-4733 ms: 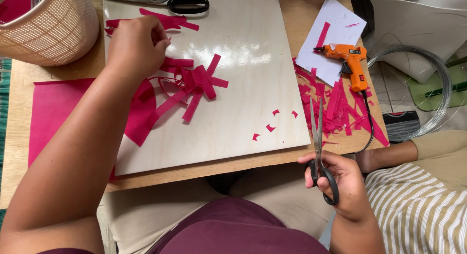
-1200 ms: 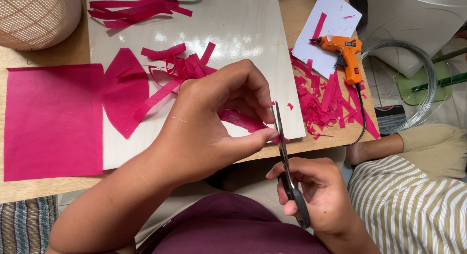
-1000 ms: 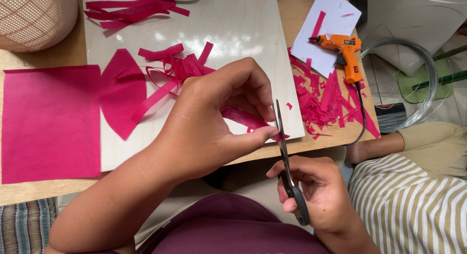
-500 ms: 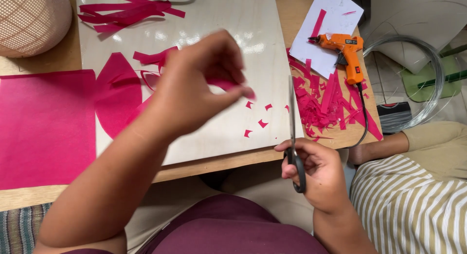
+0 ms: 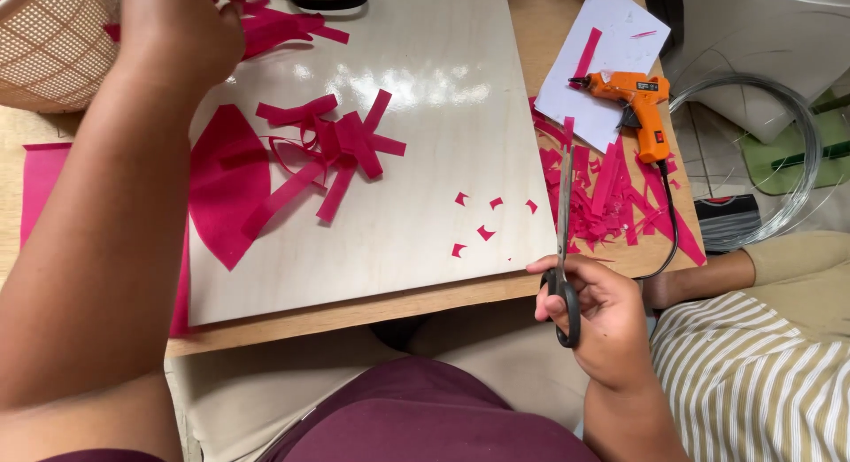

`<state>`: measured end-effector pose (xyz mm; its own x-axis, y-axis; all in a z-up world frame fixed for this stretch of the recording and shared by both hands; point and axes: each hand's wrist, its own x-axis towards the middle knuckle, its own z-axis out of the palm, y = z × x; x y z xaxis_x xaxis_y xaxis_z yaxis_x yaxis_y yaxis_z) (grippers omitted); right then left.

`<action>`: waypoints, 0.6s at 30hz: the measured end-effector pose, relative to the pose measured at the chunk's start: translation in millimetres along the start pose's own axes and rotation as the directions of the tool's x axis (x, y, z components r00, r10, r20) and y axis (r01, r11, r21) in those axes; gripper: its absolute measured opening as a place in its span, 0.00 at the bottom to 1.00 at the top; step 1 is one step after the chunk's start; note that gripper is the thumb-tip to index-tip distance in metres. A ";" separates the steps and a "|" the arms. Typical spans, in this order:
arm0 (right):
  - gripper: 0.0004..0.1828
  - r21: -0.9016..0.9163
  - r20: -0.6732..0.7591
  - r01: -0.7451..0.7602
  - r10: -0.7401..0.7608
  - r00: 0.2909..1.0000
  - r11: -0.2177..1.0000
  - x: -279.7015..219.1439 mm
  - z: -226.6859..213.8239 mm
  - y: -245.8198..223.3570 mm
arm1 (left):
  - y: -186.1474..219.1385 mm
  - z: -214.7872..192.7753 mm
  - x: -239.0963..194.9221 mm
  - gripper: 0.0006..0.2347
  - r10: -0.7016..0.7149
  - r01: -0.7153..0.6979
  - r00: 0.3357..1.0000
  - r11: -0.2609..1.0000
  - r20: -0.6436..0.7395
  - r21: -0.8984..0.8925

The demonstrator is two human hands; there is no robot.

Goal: The person uses scissors to cut a long strip of pink paper into small, uniform pieces. They hold the paper strip with one hand and repeatedly snip off small segments, dropping the cut pieces onto the table surface.

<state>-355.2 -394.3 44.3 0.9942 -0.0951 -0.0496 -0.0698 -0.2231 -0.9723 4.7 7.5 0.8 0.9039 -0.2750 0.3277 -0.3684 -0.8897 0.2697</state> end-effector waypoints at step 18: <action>0.23 0.002 0.045 0.023 -0.023 0.999 1.000 0.1 2.4 1.9 | 118.5 -48.7 -40.0 0.12 -0.108 0.077 0.854 0.994 0.510 0.081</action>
<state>-355.1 -392.4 41.9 0.9982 -0.0461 -0.0373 -0.0467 -0.2229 -0.9737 -85.7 -69.1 63.7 0.9220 -0.3246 -0.2109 -0.2788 -0.9349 0.2198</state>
